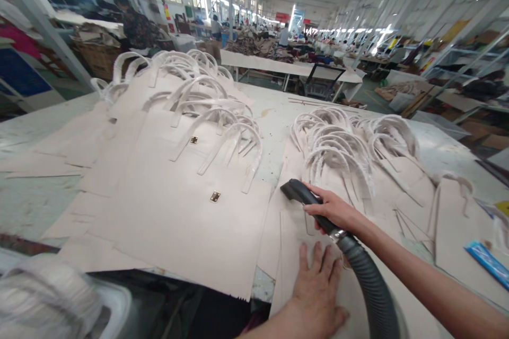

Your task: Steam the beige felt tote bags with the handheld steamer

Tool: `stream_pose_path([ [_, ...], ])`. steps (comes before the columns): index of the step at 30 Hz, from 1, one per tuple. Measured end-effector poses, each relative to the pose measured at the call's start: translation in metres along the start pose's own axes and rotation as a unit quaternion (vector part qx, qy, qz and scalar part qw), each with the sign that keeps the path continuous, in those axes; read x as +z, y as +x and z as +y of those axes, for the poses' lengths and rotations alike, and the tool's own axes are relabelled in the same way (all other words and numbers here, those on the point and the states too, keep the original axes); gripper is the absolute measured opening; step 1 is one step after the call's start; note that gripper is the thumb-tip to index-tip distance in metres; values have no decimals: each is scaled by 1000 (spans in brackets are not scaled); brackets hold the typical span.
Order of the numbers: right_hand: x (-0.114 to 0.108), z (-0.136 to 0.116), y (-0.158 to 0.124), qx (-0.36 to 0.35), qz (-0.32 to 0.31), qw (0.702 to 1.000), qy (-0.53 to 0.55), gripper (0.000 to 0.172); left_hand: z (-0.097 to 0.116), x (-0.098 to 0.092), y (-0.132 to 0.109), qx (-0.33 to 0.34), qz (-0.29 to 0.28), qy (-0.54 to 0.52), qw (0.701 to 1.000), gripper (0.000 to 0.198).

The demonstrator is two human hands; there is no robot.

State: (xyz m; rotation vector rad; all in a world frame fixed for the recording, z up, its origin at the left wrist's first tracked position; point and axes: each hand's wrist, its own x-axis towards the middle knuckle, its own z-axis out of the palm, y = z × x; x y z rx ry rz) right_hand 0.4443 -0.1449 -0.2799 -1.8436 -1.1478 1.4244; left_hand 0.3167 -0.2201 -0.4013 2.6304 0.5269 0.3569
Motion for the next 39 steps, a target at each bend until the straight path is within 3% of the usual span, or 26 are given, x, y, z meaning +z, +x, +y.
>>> stream_pose_path([
  [3,-1,1,-23,31,-45,999,7,66,-7,-7,-1,18,-4,-11,1000,65],
  [6,6,2,-29,64,-108,992,7,66,-10,-11,-1,26,-9,-15,1000,67],
  [11,15,0,-17,43,-81,996,-14,63,-11,-6,-1,18,-6,-19,1000,68],
  [15,7,4,-18,58,-124,990,-17,65,-10,-8,-2,20,-7,-13,1000,67],
  [19,8,6,3,19,-38,999,-24,61,-5,-20,-3,19,-12,7,1000,69],
  [22,6,5,14,-20,23,999,-19,60,-5,-24,-3,9,-3,7,1000,58],
  [26,-8,11,-19,-46,66,997,5,61,-19,-20,-8,-81,42,-3,996,43],
  [29,-14,27,-62,-45,50,996,53,63,-33,-15,-16,-170,94,-1,981,46],
  [32,-13,49,-93,-17,39,996,80,64,-44,-15,-19,-214,118,-8,970,58],
  [35,-12,67,-103,15,27,996,82,63,-53,-21,-7,-260,149,-29,954,69],
  [39,-14,71,-93,15,4,996,90,62,-61,-32,20,-310,181,-51,932,72],
])
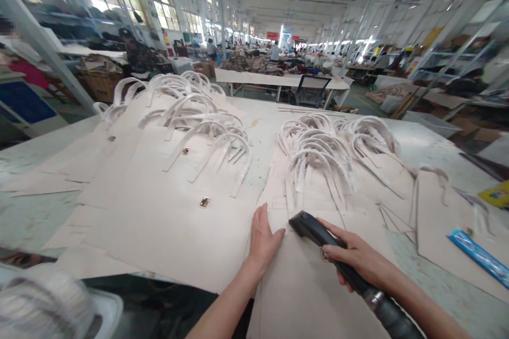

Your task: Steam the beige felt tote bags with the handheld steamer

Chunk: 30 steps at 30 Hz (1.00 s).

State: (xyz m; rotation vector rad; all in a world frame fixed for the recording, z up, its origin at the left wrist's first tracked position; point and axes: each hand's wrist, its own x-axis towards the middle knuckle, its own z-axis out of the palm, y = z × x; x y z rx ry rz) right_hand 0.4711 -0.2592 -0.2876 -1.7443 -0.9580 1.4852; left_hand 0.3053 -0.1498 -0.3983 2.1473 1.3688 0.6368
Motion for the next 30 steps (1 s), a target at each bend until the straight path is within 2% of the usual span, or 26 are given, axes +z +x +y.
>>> stream_pose_path([
  [2,4,-4,10,-10,3,1000,-4,61,5,3,4,26,5,29,999,68],
  [4,12,-7,22,-29,15,999,-11,61,7,8,1,82,14,65,994,59],
  [7,24,-10,30,-70,73,995,-10,61,5,14,-7,154,24,76,985,54],
  [9,23,-7,24,-85,123,989,14,62,3,15,-8,187,12,78,979,53],
  [11,14,0,8,-76,162,983,47,63,4,12,-5,242,-24,86,966,53],
  [15,-22,22,-30,-12,230,970,82,66,14,-1,3,378,-154,107,907,52],
  [17,-41,33,-39,14,236,966,100,67,19,-5,4,392,-188,119,893,60],
  [22,-76,41,-35,13,173,976,135,62,25,-1,6,388,-193,159,887,68],
  [25,-79,38,-33,3,168,978,124,62,25,4,6,396,-184,168,884,68],
  [30,-63,37,-29,-33,206,972,104,65,25,11,7,401,-163,193,881,65],
])
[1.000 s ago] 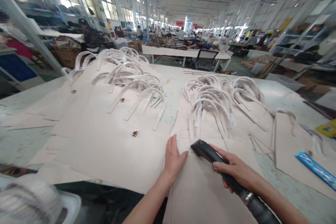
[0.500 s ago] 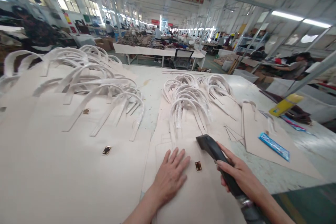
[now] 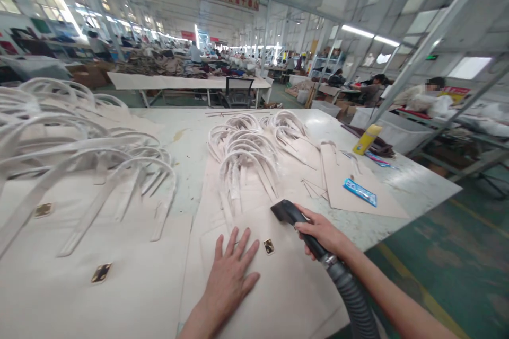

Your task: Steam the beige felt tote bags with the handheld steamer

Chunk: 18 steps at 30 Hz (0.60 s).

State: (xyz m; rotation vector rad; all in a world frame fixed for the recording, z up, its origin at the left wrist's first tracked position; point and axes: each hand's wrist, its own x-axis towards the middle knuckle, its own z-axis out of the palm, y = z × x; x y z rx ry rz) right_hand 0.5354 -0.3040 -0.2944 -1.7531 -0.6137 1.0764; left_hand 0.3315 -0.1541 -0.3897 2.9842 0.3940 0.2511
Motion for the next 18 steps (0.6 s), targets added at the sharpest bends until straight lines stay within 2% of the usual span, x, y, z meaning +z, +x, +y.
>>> stream_pose_path([
  [6,12,-1,20,-51,27,998,16,65,-1,9,3,15,26,34,999,61],
  [10,10,-4,26,-76,38,996,26,63,-7,7,2,16,11,43,999,60],
  [12,7,1,22,-87,66,993,36,64,-10,0,3,-2,1,43,999,53],
  [15,-1,15,6,-91,122,987,55,65,-5,-14,14,-70,8,51,996,34],
  [16,-6,21,-1,-87,137,985,62,65,0,-17,20,-86,20,52,995,33],
  [18,-16,32,-14,-73,156,982,73,67,16,-18,34,-72,44,41,996,38],
])
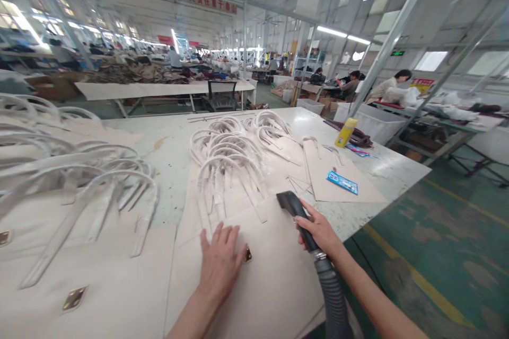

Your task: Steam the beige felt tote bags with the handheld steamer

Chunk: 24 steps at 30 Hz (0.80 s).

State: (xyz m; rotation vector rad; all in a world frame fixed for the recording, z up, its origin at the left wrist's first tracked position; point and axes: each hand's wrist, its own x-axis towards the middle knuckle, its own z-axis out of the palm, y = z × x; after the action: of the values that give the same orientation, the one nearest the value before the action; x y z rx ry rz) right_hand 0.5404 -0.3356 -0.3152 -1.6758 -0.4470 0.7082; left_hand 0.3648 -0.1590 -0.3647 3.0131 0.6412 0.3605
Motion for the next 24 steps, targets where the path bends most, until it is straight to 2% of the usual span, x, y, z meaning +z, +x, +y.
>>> stream_pose_path([
  [3,-22,7,-12,41,15,999,11,71,30,13,12,85,-10,-33,996,54],
  [7,-38,8,-16,79,-17,996,43,68,49,32,10,109,-26,-36,993,57],
  [12,-35,4,9,101,-110,987,65,66,47,32,4,118,-26,-39,992,57],
  [16,-35,4,28,84,-90,990,65,64,46,30,5,115,-31,-52,992,56],
  [19,-43,9,21,75,-74,992,69,65,46,30,5,113,-34,-59,991,56],
  [24,-51,19,12,110,-84,988,63,64,45,32,5,116,-36,-60,991,56],
])
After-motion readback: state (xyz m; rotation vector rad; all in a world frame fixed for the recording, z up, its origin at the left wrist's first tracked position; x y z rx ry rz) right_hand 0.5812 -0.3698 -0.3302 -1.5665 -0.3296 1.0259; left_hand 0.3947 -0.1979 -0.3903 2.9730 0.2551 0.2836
